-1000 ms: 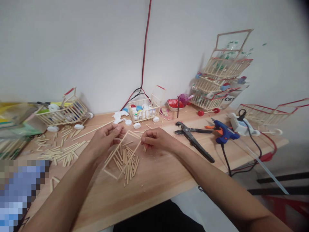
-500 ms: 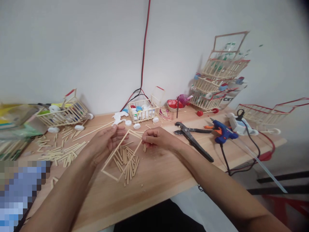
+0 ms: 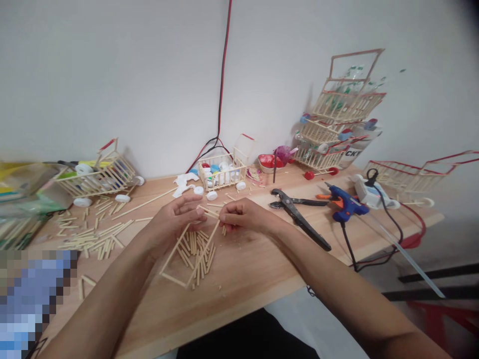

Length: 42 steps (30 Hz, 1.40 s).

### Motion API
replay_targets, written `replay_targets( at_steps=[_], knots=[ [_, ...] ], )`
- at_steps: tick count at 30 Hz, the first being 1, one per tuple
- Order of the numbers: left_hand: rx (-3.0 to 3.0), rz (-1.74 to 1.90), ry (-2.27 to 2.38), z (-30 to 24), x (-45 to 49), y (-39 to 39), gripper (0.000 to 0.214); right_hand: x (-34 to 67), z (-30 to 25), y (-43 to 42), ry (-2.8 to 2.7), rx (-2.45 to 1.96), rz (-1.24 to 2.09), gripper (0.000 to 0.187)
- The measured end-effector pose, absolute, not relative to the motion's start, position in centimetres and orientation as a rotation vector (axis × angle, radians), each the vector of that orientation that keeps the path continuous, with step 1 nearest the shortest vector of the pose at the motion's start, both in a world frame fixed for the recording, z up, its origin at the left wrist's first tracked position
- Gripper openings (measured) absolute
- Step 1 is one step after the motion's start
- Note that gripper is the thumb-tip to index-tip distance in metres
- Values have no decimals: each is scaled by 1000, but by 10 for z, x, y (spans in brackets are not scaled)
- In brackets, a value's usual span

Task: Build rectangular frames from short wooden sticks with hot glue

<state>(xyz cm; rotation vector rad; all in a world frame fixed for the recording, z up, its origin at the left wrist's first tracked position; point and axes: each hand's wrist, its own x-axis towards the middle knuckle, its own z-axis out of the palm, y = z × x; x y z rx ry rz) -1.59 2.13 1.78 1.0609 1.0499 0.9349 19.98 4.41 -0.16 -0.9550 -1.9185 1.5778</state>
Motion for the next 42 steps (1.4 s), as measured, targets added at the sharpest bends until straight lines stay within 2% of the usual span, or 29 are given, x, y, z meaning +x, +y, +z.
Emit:
replay_targets(
  at_steps=[14,21,28,33,36,42],
  knots=[
    [1234,920,1137,15,-9,19,53,197,-3,43,-1916,-1010,1605,25],
    [1387,817,1200,14,-9,19,45,198,-7,44,-1966,-993,1547,25],
    [1496,961,1249,16,-12,21,44,198,-5,42,-1932,-974,1590,28],
    [1721,1261,1476,21,-9,15,19,197,-4,42,-1889,-1034,1609,28],
    [1980,1298,1541,28,-7,9,7,197,-4,43,-1885,-1053,1590,29],
    [2095,1206,1443,29,-9,5,6,197,-3,45,-1907,-1019,1563,26]
  ],
)
